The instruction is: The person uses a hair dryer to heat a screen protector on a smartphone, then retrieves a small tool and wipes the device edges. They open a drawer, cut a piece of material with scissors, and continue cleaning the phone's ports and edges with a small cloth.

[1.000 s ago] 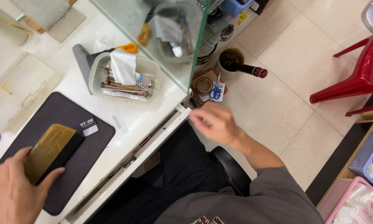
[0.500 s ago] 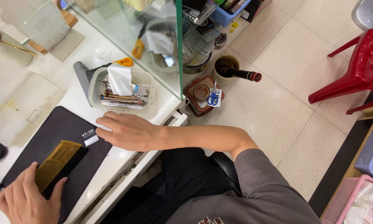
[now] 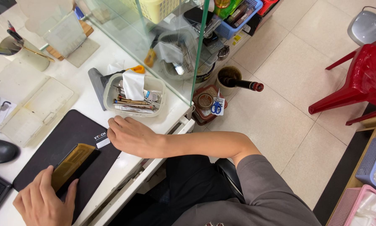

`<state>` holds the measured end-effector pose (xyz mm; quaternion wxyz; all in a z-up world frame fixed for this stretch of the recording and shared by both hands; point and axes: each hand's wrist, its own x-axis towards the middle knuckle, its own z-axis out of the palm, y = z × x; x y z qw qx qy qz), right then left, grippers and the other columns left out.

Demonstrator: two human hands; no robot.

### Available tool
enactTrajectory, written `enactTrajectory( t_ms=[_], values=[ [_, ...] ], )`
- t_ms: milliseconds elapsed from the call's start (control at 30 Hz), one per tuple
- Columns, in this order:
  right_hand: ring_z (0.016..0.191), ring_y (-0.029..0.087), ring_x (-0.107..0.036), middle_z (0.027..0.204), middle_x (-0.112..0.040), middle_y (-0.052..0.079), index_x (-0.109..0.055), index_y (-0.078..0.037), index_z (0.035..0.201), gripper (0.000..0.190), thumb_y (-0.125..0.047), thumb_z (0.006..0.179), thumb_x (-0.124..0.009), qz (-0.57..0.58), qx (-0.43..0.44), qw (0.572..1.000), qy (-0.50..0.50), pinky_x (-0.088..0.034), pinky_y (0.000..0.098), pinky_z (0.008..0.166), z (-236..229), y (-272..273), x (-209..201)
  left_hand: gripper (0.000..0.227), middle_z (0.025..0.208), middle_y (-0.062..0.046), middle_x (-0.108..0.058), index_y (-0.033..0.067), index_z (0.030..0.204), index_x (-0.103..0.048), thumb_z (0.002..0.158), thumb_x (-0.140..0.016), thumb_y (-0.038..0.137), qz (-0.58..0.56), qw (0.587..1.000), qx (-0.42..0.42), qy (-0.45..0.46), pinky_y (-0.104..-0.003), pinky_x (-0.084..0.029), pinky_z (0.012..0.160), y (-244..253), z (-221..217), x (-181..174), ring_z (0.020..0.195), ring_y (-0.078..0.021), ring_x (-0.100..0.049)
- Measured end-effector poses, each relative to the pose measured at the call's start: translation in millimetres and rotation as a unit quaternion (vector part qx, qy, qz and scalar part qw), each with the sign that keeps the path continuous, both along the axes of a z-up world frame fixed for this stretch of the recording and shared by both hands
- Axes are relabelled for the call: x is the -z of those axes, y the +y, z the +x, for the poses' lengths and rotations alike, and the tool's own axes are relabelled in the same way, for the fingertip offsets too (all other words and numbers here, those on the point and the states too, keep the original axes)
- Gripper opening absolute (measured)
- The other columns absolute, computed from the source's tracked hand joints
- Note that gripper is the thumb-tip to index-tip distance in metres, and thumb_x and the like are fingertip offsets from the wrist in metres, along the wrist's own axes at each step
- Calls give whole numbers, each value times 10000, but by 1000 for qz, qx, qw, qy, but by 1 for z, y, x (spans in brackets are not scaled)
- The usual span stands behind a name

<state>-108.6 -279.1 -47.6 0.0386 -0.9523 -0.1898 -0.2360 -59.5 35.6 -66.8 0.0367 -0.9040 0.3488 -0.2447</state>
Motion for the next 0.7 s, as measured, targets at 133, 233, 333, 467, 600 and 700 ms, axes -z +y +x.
enactTrajectory(
  t_ms=[133, 233, 333, 467, 600, 700],
  values=[
    [990, 250, -561, 1031, -621, 172, -686, 103, 1008, 329, -88, 741, -709, -33, 25, 998, 38, -529, 317, 761, -9, 5, -7, 699, 1227, -70, -692, 5, 1392, -624, 832, -878, 337, 35, 999, -14, -20, -355, -408, 1062, -4, -1, -3, 1081, -208, -648],
    [997, 248, -561, 1049, -628, 191, -684, 103, 1025, 382, -100, 703, -713, -57, 12, 997, 50, -526, 292, 777, -18, 1, -9, 694, 1231, -86, -699, -6, 1385, -623, 835, -878, 331, 6, 1000, -4, -17, -350, -396, 1012, -3, 1, 1, 1069, -219, -654],
    [1057, 271, -577, 1174, -636, 257, -668, 129, 1085, 417, -87, 730, -699, -16, -9, 1000, 19, -549, 314, 838, -25, -4, -8, 734, 1198, -100, -702, -4, 1400, -629, 786, -877, 312, -9, 1000, 8, -21, -376, -411, 1056, 6, 9, 16, 1069, -230, -669],
    [1284, 353, -551, 1363, -579, 302, -620, 129, 1190, 399, -74, 848, -656, 39, -35, 998, -30, -531, 414, 1089, -22, -7, -4, 727, 1166, -171, -704, -40, 1299, -624, 717, -904, 293, 4, 1000, 17, -16, -410, -477, 1049, 23, 33, 46, 1035, -297, -677],
    [1327, 410, -527, 1410, -546, 295, -601, 99, 1253, 479, -92, 815, -628, 83, -87, 992, -35, -491, 462, 1082, 1, -7, 8, 753, 1198, -204, -688, -57, 1343, -593, 744, -886, 293, 2, 1000, 19, -3, -393, -488, 1023, 27, 39, 56, 1069, -311, -671],
    [1321, 397, -539, 1406, -549, 269, -596, 91, 1276, 472, -101, 846, -626, 79, -97, 992, -14, -488, 469, 1083, 13, -9, 17, 779, 1190, -212, -684, -56, 1340, -587, 716, -894, 295, -7, 1000, 22, 6, -420, -484, 1076, 7, 37, 36, 1084, -332, -675]
  ],
)
